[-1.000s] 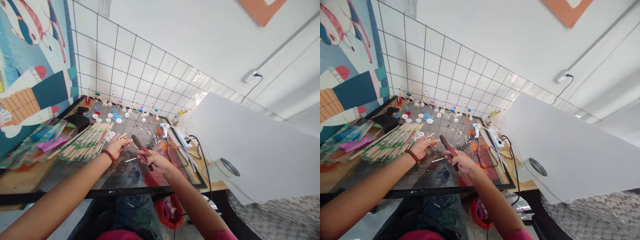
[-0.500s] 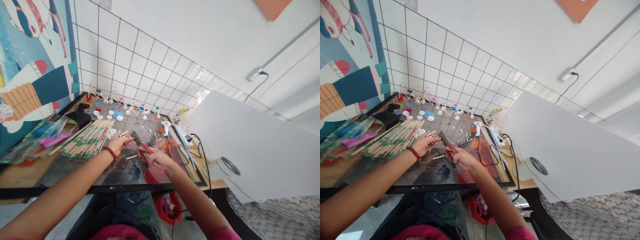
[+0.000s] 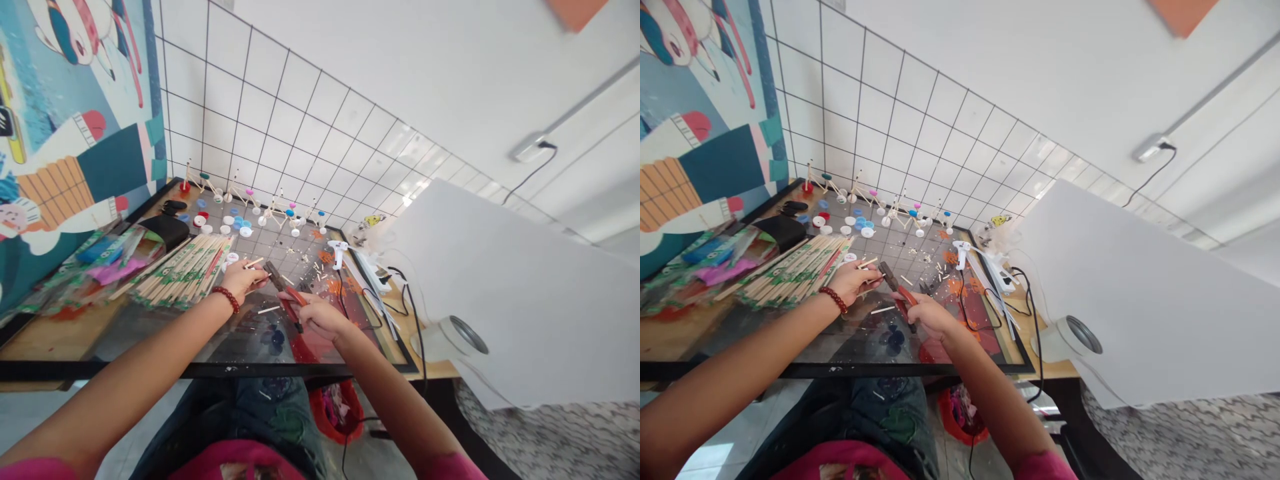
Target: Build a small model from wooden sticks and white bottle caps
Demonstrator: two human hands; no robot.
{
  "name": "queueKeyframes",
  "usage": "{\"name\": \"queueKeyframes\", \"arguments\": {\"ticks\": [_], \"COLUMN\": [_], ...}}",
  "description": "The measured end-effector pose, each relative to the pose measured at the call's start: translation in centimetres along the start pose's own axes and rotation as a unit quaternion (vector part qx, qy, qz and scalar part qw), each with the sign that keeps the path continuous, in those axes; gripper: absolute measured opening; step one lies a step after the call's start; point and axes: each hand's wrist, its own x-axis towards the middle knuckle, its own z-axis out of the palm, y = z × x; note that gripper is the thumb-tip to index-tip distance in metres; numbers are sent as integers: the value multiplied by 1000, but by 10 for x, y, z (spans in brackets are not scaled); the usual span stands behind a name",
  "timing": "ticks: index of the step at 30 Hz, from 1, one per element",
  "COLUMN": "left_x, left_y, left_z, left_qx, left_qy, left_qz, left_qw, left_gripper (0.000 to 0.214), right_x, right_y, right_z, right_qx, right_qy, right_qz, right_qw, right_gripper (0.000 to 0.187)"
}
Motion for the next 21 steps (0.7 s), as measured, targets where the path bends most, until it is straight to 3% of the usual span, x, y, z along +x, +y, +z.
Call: {"name": "queueKeyframes", "arguments": {"ticks": [10, 16, 21], "left_x": [2, 0, -15], "left_y": [-3, -2, -1], "left_z": [-2, 0, 7], "left_qx": [-10, -28, -103], "left_qy": [-9, -14, -69], "left_qz": [-7, -11, 20], "left_qw": [1000, 999, 992], "left_gripper": [41, 35, 26], "right_x": [-1, -5, -2], "right_y": [0, 2, -6], "right_z": [6, 7, 11], "right_qx": [-47, -129, -123], "right_qy": [18, 48, 87], "right_qz": [-9, -9, -63], "right_qw": [999, 990, 987], "right_gripper": [52, 56, 52]}}
